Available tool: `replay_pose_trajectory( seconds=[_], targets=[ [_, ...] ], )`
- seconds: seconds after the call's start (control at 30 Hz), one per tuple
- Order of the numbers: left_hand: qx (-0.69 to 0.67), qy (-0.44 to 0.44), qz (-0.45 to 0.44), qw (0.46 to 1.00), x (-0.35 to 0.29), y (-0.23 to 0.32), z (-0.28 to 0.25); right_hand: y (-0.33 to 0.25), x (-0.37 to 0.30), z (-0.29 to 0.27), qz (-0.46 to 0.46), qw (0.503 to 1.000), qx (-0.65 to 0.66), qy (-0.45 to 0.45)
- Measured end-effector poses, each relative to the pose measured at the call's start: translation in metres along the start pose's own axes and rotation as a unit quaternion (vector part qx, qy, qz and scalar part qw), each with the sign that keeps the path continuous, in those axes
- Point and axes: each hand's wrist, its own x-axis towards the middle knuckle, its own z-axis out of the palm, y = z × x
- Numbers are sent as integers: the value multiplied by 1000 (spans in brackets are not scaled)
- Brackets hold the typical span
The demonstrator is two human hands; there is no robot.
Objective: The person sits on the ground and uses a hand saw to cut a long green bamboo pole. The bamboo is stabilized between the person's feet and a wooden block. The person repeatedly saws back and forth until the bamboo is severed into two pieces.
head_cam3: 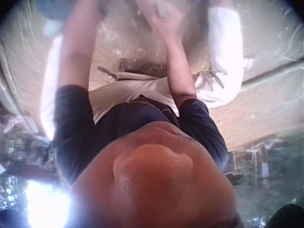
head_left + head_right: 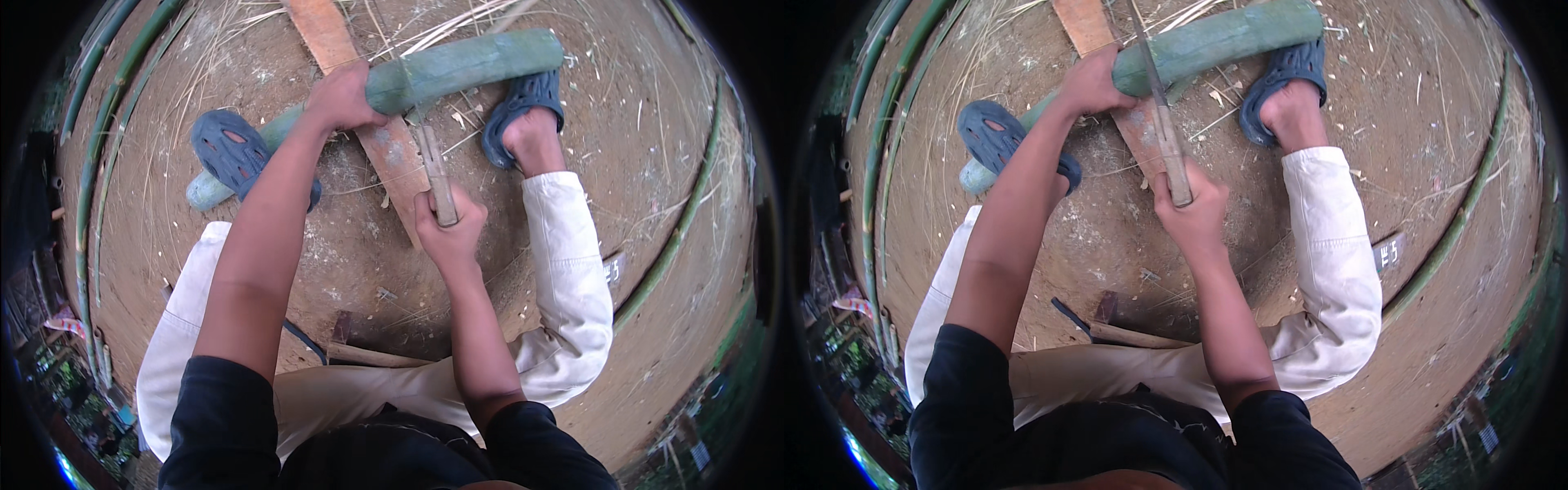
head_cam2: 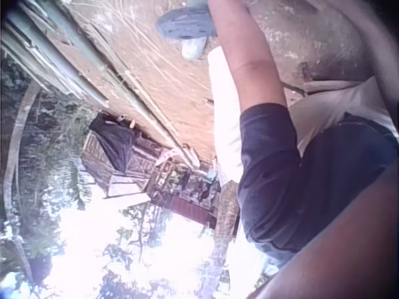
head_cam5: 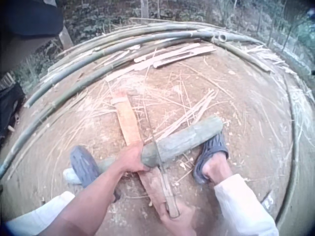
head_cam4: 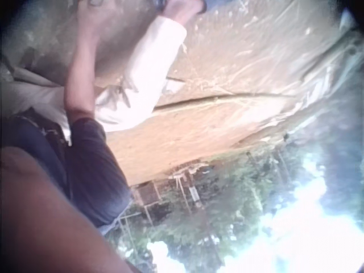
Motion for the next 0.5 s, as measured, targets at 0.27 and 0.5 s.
replay_pose_trajectory(
  seconds=[0.27, 0.5],
  targets=[
    [-24, -29, -4, 999, 4, 0, -8, -18, -9, -17, 15, 1000, -6, 6],
    [30, 16, 10, 999, -8, 16, -8, -43, -17, -32, 51, 999, 1, -9]
  ],
)
